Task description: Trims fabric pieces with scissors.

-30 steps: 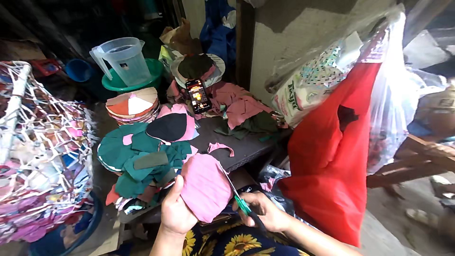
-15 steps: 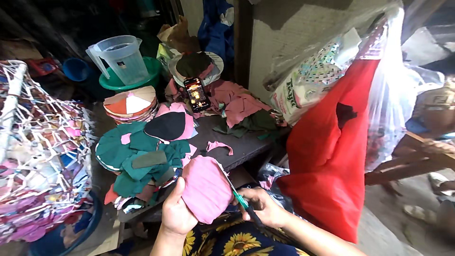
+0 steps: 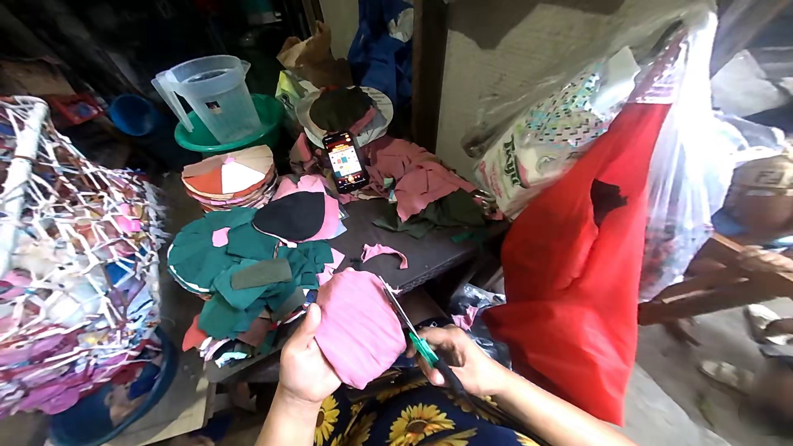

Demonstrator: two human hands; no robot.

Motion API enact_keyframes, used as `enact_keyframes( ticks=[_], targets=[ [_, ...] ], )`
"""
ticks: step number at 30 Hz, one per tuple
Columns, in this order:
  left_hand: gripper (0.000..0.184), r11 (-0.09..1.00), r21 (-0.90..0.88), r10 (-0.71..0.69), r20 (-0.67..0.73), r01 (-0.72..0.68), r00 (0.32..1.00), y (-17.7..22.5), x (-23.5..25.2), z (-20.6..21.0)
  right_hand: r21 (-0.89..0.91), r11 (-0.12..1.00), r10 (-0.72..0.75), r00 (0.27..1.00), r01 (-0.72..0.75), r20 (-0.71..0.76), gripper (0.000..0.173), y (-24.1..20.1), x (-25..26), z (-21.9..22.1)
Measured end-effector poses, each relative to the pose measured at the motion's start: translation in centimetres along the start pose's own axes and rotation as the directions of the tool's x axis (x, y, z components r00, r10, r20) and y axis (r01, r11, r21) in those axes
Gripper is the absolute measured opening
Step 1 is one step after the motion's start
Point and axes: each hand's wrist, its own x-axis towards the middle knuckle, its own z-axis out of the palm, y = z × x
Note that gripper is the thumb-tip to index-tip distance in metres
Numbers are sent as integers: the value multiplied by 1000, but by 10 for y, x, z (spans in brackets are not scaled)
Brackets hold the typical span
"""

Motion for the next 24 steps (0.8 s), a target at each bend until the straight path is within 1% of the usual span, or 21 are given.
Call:
enact_keyframes(
  ticks=[6,11,15,19,21,24],
  targets=[
    [42,999,-25,-38,51,39,998,-2,-2,-3,-88,996,-5,1000,3,-24,47,-4,4,0],
    [41,999,-25,-46,35,47,998,0,-4,1,-178,983,29,998,-37,-49,48,-9,4,0],
    [40,1000,-12,-21,-9,21,1000,-2,-3,3,-185,982,25,998,-36,-63,48,-8,5,1],
    [39,999,29,17,-50,-15,999,-1,-2,6,-170,983,54,996,-65,-67,47,-10,4,3],
    [39,999,41,29,-37,-28,999,-1,-2,6,-168,983,59,996,-70,-70,47,-11,4,3],
    [39,1000,11,5,-26,-5,1000,0,-3,4,-168,984,47,997,-57,-62,46,-11,4,3]
  ],
)
